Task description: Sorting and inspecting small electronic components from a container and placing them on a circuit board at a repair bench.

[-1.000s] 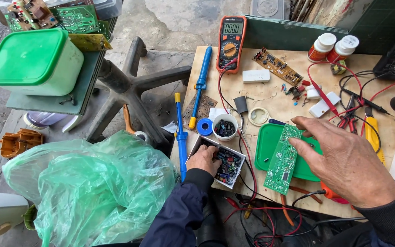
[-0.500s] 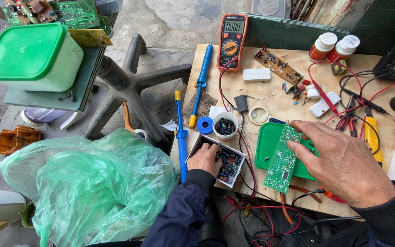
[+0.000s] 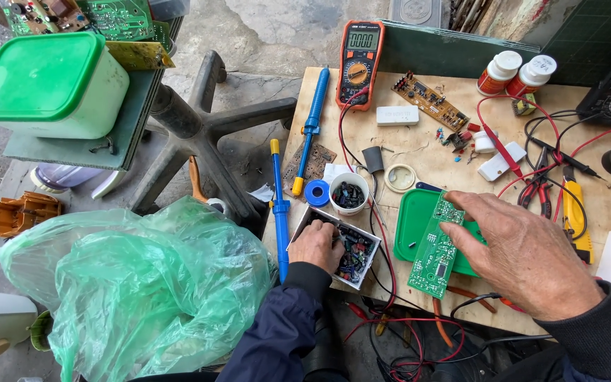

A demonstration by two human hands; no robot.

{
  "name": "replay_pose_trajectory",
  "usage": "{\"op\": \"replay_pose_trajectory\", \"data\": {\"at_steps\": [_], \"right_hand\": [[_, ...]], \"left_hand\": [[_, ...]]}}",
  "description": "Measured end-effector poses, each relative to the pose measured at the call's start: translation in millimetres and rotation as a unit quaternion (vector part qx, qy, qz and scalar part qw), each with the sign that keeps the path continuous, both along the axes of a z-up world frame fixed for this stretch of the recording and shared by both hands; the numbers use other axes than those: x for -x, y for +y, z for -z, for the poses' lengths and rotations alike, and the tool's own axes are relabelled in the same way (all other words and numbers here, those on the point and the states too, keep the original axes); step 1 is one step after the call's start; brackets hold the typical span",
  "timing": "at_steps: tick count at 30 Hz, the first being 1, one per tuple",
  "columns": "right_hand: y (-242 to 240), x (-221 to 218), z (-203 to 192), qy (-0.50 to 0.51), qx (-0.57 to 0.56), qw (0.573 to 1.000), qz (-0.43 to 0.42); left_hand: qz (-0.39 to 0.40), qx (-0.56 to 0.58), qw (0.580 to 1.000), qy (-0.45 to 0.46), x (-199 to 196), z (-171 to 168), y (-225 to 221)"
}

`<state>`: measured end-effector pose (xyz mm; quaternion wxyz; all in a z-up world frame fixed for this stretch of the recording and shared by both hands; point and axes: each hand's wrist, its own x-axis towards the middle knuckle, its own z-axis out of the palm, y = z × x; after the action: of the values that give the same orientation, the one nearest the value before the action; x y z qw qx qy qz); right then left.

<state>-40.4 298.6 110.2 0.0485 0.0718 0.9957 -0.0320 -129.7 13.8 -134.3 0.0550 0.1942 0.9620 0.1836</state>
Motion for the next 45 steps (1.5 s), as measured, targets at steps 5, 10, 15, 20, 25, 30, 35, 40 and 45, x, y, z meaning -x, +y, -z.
{"op": "replay_pose_trajectory", "data": {"at_steps": [5, 10, 15, 20, 25, 30, 35, 40, 45], "right_hand": [[-33, -7, -18, 0.044, 0.202, 0.978, 0.036], [-80, -15, -28, -0.016, 0.420, 0.897, 0.134], [-99, -25, -16, -0.017, 0.493, 0.858, 0.143], [-102, -35, -5, 0.024, 0.493, 0.866, 0.075], [-103, -41, -3, 0.043, 0.490, 0.869, 0.050], [-104, -43, -2, 0.041, 0.491, 0.869, 0.048], [-102, -41, 4, 0.048, 0.464, 0.884, 0.015], [-104, -38, 7, 0.028, 0.459, 0.887, 0.046], [-104, -38, 16, 0.036, 0.462, 0.885, 0.053]], "left_hand": [[-0.098, -0.209, 0.973, -0.029, -36, -79, -7], [-0.204, -0.494, 0.829, -0.167, -86, -175, -3], [-0.186, -0.672, 0.650, -0.301, -108, -179, -3], [-0.175, -0.713, 0.576, -0.360, -118, -170, 2], [-0.163, -0.740, 0.523, -0.391, -122, -165, 6], [-0.222, -0.724, 0.480, -0.442, -121, -173, 8], [-0.244, -0.722, 0.482, -0.433, -118, -174, 9], [-0.242, -0.724, 0.483, -0.429, -118, -171, 7], [-0.242, -0.716, 0.491, -0.432, -118, -175, 6]]}}
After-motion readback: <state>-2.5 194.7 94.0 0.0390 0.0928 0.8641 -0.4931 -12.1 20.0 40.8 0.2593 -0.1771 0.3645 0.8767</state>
